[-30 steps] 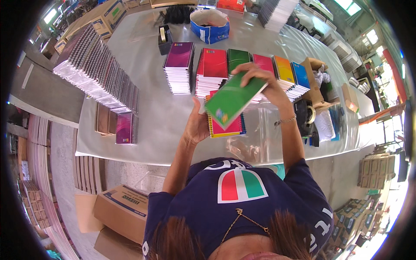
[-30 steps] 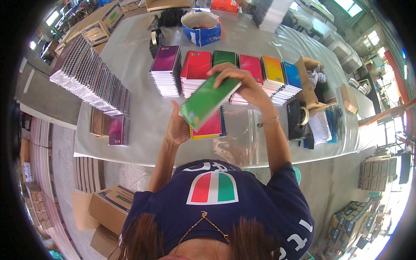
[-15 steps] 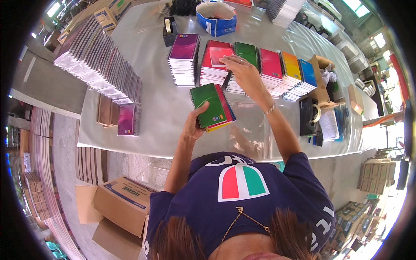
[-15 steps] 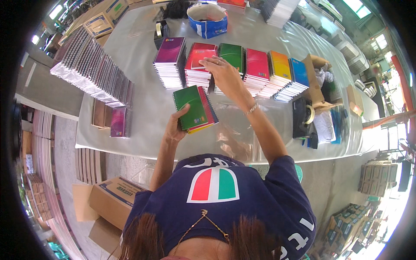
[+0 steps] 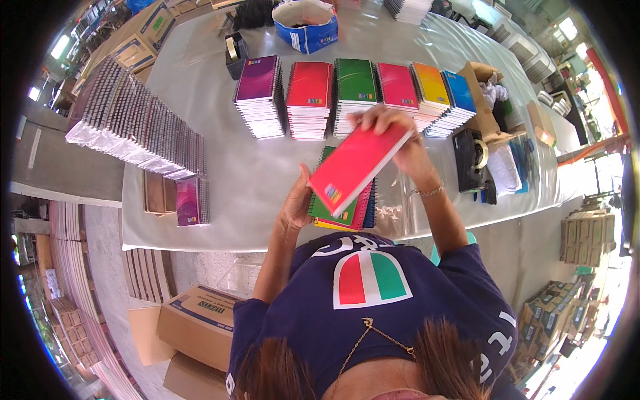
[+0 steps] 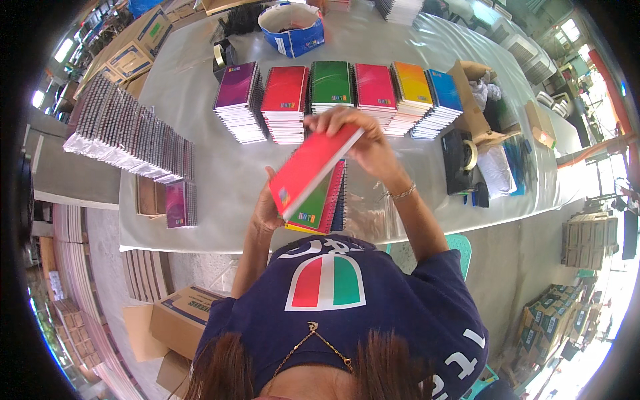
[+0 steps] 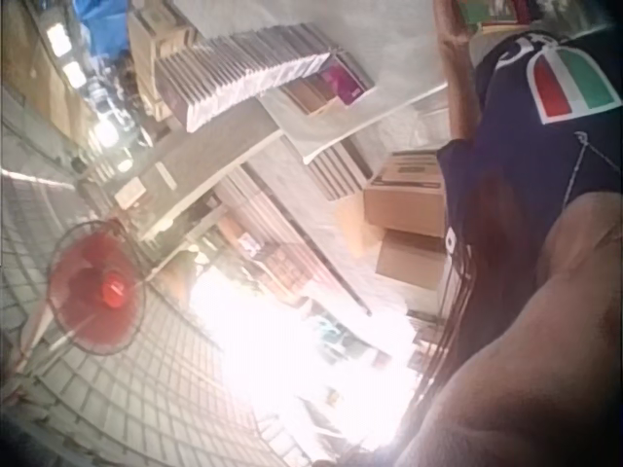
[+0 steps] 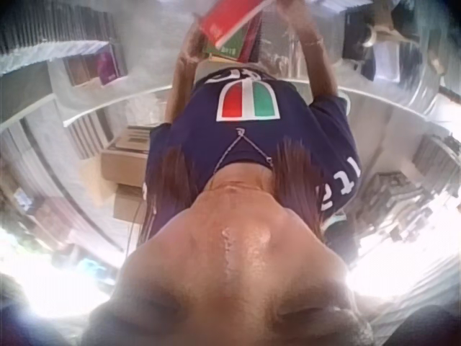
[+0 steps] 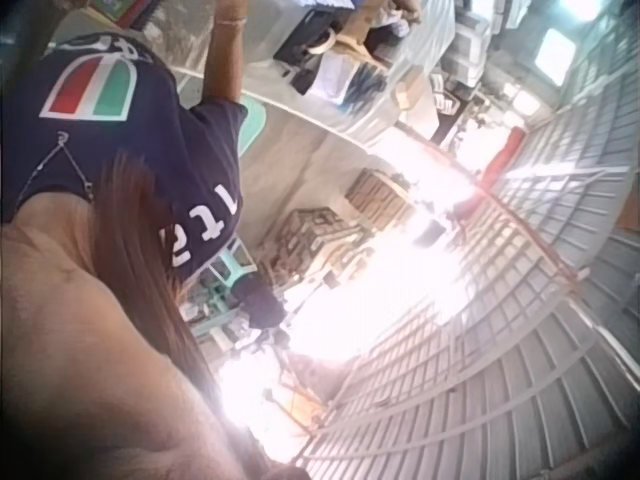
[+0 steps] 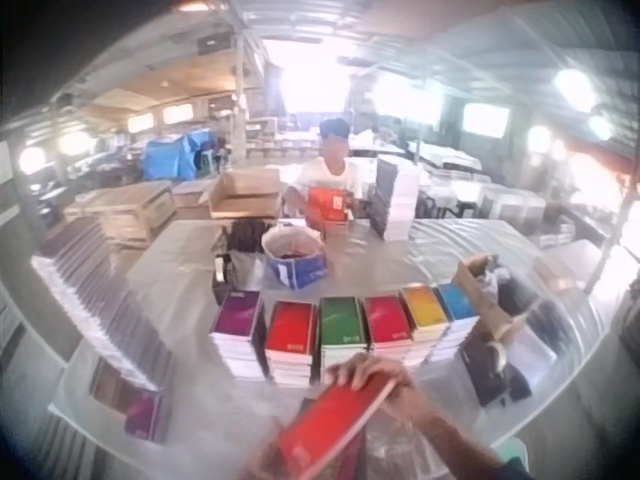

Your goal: The person repeatedly picks up stacks of colorful spiral-bound notebooks, places them into clear plastic bags, and seals the bags. The person then sets the packaged notebooks aside and repeats the process with new stacks.

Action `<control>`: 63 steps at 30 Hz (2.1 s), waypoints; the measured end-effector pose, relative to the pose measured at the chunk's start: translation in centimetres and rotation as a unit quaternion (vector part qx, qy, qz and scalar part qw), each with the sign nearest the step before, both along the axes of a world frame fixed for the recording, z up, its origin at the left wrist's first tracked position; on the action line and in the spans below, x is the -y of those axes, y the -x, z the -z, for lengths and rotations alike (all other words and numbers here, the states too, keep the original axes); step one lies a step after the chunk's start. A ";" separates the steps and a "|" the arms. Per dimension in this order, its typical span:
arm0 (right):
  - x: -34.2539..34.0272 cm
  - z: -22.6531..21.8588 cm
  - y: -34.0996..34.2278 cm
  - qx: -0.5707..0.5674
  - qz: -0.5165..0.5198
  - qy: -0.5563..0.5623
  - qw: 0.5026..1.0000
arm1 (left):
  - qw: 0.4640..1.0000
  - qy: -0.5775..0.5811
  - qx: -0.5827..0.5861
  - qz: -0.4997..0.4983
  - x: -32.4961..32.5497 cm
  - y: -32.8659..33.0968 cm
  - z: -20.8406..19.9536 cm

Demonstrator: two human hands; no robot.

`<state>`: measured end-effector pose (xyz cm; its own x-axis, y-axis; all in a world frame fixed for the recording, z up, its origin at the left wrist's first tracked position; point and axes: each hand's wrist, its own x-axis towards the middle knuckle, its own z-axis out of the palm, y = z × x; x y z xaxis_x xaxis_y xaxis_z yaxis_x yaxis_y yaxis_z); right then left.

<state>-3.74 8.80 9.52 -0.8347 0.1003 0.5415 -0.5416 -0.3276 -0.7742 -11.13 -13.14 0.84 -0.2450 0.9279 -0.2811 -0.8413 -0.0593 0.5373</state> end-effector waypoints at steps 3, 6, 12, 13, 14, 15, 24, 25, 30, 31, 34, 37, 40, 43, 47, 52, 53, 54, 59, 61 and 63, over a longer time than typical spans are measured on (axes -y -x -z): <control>-1.6 -1.4 -0.4 -0.030 0.116 -0.068 0.990 | 1.000 0.008 -0.016 -0.002 -0.5 -0.1 0.1; -2.3 -2.4 -1.4 -0.052 0.281 -0.223 0.932 | 0.998 0.007 0.068 0.016 -0.6 0.1 1.1; 2.3 -2.0 -5.4 -0.035 0.485 -0.518 0.704 | 0.995 -0.041 0.083 -0.041 -1.6 -0.2 -0.7; 3.1 -0.8 -5.6 -0.028 0.435 -0.574 0.693 | 0.995 -0.060 0.058 -0.046 -1.7 0.0 -0.5; 4.2 0.3 -5.6 -0.020 0.337 -0.617 0.710 | 0.995 -0.079 0.032 -0.051 -1.8 0.2 0.0; 4.8 1.2 -5.5 -0.013 0.234 -0.653 0.720 | 0.993 -0.100 0.007 -0.058 -2.0 0.4 0.0; -13.9 4.8 -4.2 0.139 0.558 -0.603 0.554 | 0.993 0.056 0.036 -0.097 -3.0 -0.4 -0.3; -16.2 5.8 -5.1 0.164 0.541 -0.625 0.538 | 0.994 0.053 0.033 -0.088 -3.5 -0.6 -0.3; -17.3 5.4 -6.4 0.240 0.583 -0.561 0.537 | 0.996 0.020 0.019 -0.088 -4.3 -0.6 0.3; -16.7 5.1 -6.5 0.195 0.623 -0.540 0.531 | 0.995 0.015 0.023 -0.093 -4.4 -0.7 0.3; -13.1 2.6 -6.5 0.081 0.678 -0.479 0.552 | 0.994 -0.014 0.036 -0.106 -4.6 -1.2 -0.3; -6.4 0.4 -6.5 0.020 0.657 -0.489 0.573 | 0.989 -0.055 0.055 -0.123 -4.6 -1.3 -0.2; 0.0 1.1 -7.1 -0.041 0.511 -0.543 0.666 | 0.985 -0.085 0.079 -0.127 -4.4 -0.4 0.9; 3.1 2.4 -6.0 -0.002 0.281 -0.661 0.696 | 0.985 -0.120 0.052 -0.109 -3.5 0.6 -0.3; 0.7 2.8 -0.5 0.019 0.384 -0.635 0.670 | 0.985 -0.009 0.032 -0.167 -2.3 0.7 -0.3; -4.5 5.8 5.5 0.066 0.462 -0.624 0.627 | 0.981 -0.009 0.039 -0.189 -1.2 1.1 0.6; -5.3 6.0 5.1 0.110 0.442 -0.606 0.652 | 0.981 -0.008 0.031 -0.192 -0.9 1.3 0.8; -5.3 5.0 4.6 0.153 0.415 -0.589 0.676 | 0.980 -0.007 0.026 -0.199 -0.6 1.3 1.0; -2.9 1.4 3.5 0.104 0.506 -0.450 0.728 | 0.977 0.009 0.037 -0.210 0.0 1.6 1.6; -2.0 1.7 5.1 0.016 0.547 -0.520 0.655 | 0.977 0.022 0.030 -0.210 -0.4 1.6 1.3; -2.5 3.5 6.1 -0.014 0.541 -0.577 0.612 | 0.978 0.011 0.039 -0.204 -0.7 1.5 1.3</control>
